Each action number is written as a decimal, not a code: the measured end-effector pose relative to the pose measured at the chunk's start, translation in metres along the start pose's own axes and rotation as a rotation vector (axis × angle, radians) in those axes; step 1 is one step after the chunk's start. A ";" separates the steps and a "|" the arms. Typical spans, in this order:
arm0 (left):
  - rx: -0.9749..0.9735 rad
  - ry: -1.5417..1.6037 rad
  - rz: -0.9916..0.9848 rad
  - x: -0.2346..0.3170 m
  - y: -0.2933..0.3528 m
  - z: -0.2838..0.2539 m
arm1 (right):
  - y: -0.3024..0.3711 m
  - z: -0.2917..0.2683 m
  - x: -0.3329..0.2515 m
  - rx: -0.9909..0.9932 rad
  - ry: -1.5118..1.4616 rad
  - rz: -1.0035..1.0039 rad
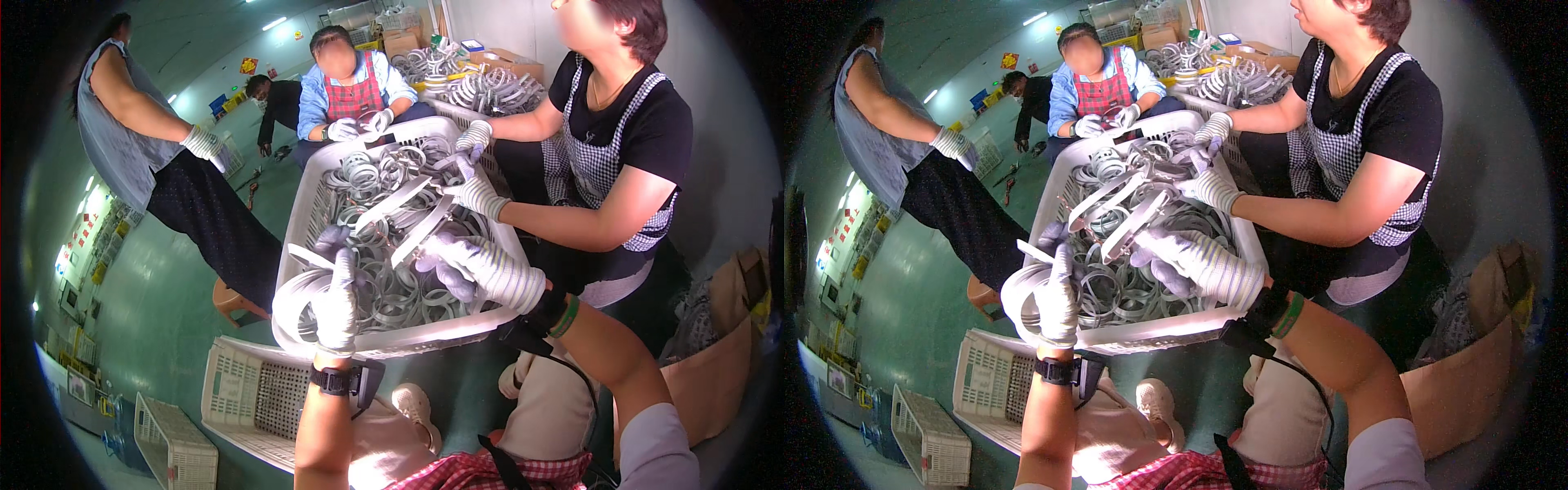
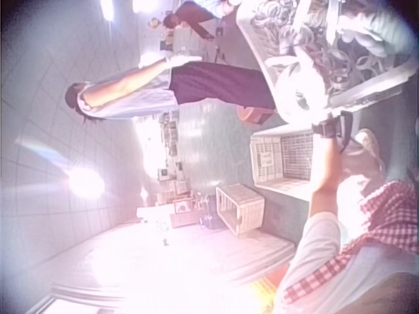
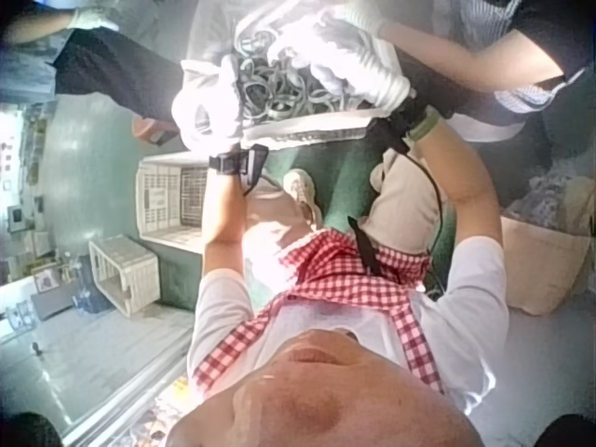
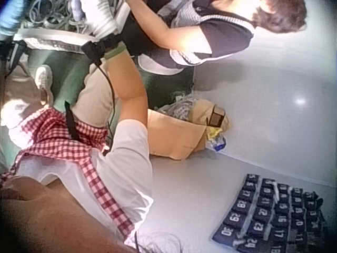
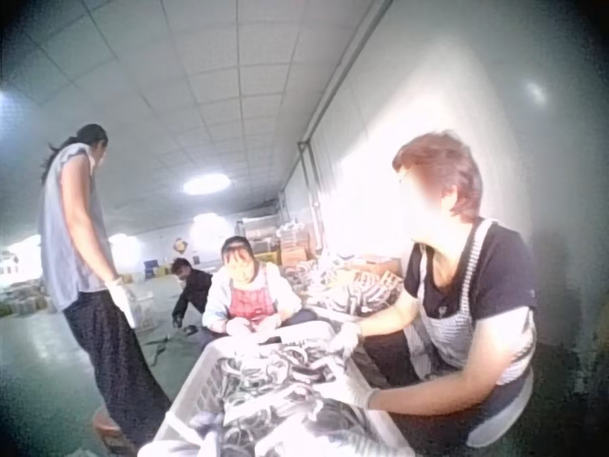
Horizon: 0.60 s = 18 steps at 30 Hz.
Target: Sorting and collecting metal bracket components into baskets.
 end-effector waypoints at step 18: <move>-0.162 0.212 -0.112 -0.018 0.029 0.013 | 0.005 -0.016 0.017 0.068 -0.095 -0.047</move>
Point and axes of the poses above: each hand's wrist, its own y-axis away from the middle knuckle, its own z-axis out of the palm, x = y × z, the point moved 5 cm from there along -y, towards the middle knuckle, and after that the axes turned 12 degrees about x, right-handed, at the moved point
